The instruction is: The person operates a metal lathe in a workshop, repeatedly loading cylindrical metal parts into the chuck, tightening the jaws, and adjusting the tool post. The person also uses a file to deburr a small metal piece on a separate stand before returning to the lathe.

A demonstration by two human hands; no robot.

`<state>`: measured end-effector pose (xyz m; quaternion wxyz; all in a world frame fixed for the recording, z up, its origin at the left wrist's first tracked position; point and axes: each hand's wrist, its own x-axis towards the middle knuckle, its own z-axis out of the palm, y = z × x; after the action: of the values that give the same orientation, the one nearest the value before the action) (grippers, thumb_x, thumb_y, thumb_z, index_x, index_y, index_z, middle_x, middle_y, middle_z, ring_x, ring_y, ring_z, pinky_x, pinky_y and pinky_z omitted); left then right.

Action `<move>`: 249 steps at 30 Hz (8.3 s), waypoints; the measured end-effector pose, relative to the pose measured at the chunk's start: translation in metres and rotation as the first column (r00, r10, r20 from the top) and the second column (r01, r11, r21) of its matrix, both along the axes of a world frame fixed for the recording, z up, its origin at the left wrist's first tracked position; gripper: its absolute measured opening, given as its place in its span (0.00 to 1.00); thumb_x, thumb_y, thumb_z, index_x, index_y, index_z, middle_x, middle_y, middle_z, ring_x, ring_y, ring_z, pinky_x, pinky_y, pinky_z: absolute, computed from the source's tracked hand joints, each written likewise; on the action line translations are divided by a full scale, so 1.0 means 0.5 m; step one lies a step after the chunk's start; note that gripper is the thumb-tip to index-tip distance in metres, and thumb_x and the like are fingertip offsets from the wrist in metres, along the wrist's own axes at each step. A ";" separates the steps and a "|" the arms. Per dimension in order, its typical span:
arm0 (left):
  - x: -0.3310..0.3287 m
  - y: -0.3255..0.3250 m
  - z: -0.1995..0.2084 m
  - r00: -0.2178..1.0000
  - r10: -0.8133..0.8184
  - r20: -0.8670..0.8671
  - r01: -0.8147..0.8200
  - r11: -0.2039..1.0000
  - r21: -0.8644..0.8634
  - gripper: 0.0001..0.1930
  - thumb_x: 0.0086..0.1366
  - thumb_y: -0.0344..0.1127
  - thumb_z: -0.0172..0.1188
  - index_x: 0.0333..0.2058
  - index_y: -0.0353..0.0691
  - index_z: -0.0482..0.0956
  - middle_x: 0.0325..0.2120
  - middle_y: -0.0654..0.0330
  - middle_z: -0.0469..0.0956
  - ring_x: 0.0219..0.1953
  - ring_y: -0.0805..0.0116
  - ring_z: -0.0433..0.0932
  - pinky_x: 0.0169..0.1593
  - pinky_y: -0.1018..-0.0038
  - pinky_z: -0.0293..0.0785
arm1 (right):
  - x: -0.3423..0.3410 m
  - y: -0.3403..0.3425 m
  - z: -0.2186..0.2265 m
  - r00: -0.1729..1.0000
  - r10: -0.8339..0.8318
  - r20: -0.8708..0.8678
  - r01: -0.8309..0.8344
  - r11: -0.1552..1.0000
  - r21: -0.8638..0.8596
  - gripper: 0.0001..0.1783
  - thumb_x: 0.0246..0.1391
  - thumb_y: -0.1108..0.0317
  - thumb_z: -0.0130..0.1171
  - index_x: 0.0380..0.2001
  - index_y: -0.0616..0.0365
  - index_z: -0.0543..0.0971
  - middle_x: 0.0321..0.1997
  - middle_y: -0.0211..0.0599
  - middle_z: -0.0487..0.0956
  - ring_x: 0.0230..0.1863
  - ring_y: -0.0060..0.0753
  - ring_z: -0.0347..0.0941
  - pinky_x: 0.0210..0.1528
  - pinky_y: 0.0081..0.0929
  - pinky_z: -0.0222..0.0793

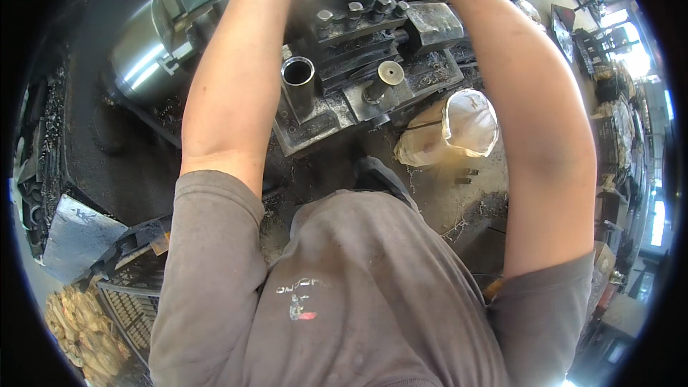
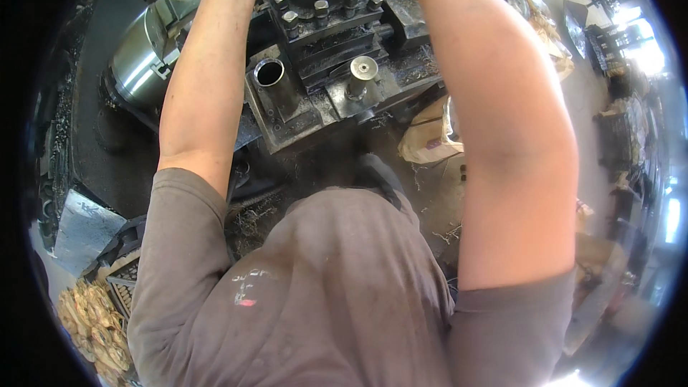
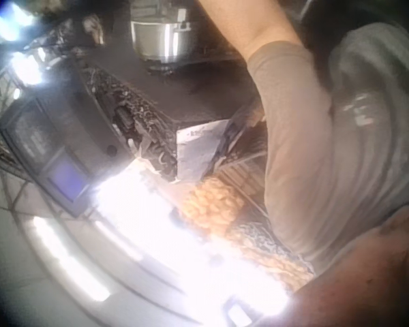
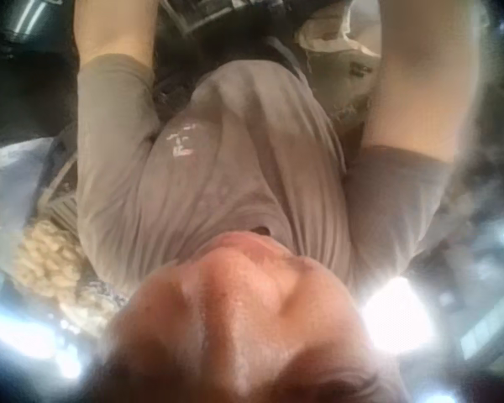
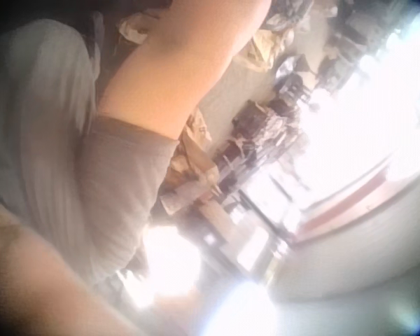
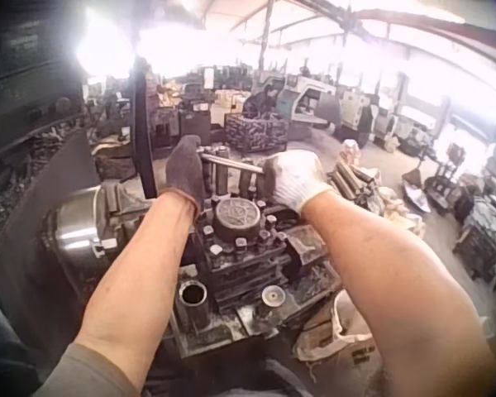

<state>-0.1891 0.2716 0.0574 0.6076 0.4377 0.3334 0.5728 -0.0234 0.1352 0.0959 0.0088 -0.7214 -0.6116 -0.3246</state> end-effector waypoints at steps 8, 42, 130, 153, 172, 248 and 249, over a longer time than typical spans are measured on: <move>-0.006 -0.025 -0.023 0.992 0.052 0.114 -0.067 0.990 0.127 0.22 0.74 0.55 0.57 0.30 0.45 0.84 0.21 0.69 0.76 0.22 0.77 0.72 0.27 0.72 0.67 | 0.075 0.106 0.006 0.986 0.162 0.035 -0.161 0.986 -0.035 0.23 0.58 0.42 0.62 0.23 0.48 0.88 0.22 0.43 0.85 0.24 0.47 0.84 0.26 0.48 0.77; -0.257 -0.080 -0.036 0.966 -0.224 -0.125 0.231 0.972 0.038 0.23 0.77 0.48 0.60 0.61 0.38 0.80 0.51 0.62 0.80 0.52 0.75 0.79 0.51 0.74 0.82 | -0.129 -0.084 0.095 0.358 0.874 -0.328 -0.890 0.213 -0.404 0.13 0.55 0.55 0.65 0.33 0.54 0.83 0.27 0.47 0.82 0.29 0.47 0.81 0.29 0.45 0.78; -0.257 -0.131 -0.227 0.722 -0.270 -0.636 0.300 0.952 -0.063 0.31 0.68 0.40 0.68 0.68 0.44 0.73 0.59 0.55 0.79 0.59 0.66 0.78 0.62 0.70 0.74 | -0.010 0.039 0.127 0.917 0.002 -0.400 -0.197 0.873 -0.446 0.27 0.57 0.73 0.59 0.62 0.51 0.80 0.49 0.51 0.87 0.54 0.55 0.84 0.55 0.46 0.81; -0.150 -0.085 -0.285 0.957 0.056 -0.285 -0.001 0.982 0.189 0.15 0.73 0.38 0.68 0.54 0.39 0.84 0.48 0.61 0.85 0.51 0.73 0.81 0.58 0.73 0.76 | 0.077 0.173 0.061 0.934 0.148 -0.326 -0.244 0.929 -0.278 0.15 0.57 0.68 0.61 0.48 0.42 0.86 0.41 0.45 0.88 0.43 0.53 0.86 0.46 0.46 0.81; -0.401 -0.305 0.006 0.958 -0.243 -0.151 0.265 0.952 0.150 0.17 0.73 0.33 0.65 0.55 0.29 0.79 0.45 0.54 0.86 0.42 0.66 0.87 0.50 0.69 0.86 | -0.254 -0.105 0.109 0.593 0.555 -0.583 -0.778 0.582 -0.237 0.30 0.54 0.59 0.76 0.57 0.61 0.81 0.33 0.43 0.86 0.29 0.39 0.84 0.29 0.36 0.78; 0.479 -1.060 -0.080 -0.496 -0.864 -0.089 0.852 -0.464 -0.242 0.13 0.70 0.38 0.70 0.46 0.34 0.86 0.37 0.60 0.86 0.37 0.75 0.82 0.41 0.75 0.81 | 0.240 -1.169 -0.126 0.038 0.072 -0.997 0.740 0.668 0.076 0.17 0.66 0.62 0.59 0.44 0.64 0.89 0.36 0.42 0.89 0.36 0.27 0.84 0.43 0.28 0.78; 0.502 -1.087 -0.083 -0.511 -0.858 -0.055 0.836 -0.480 -0.265 0.14 0.70 0.38 0.69 0.46 0.34 0.86 0.38 0.60 0.86 0.37 0.74 0.83 0.41 0.76 0.81 | 0.260 -1.196 -0.132 0.034 0.070 -0.997 0.754 0.653 0.071 0.17 0.66 0.62 0.59 0.43 0.64 0.89 0.36 0.43 0.89 0.36 0.27 0.84 0.43 0.28 0.78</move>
<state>0.0622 -0.2719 0.0161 0.7669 0.5509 -0.1088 -0.3107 0.1069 -0.4627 0.0298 0.5434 -0.8325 -0.0921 0.0561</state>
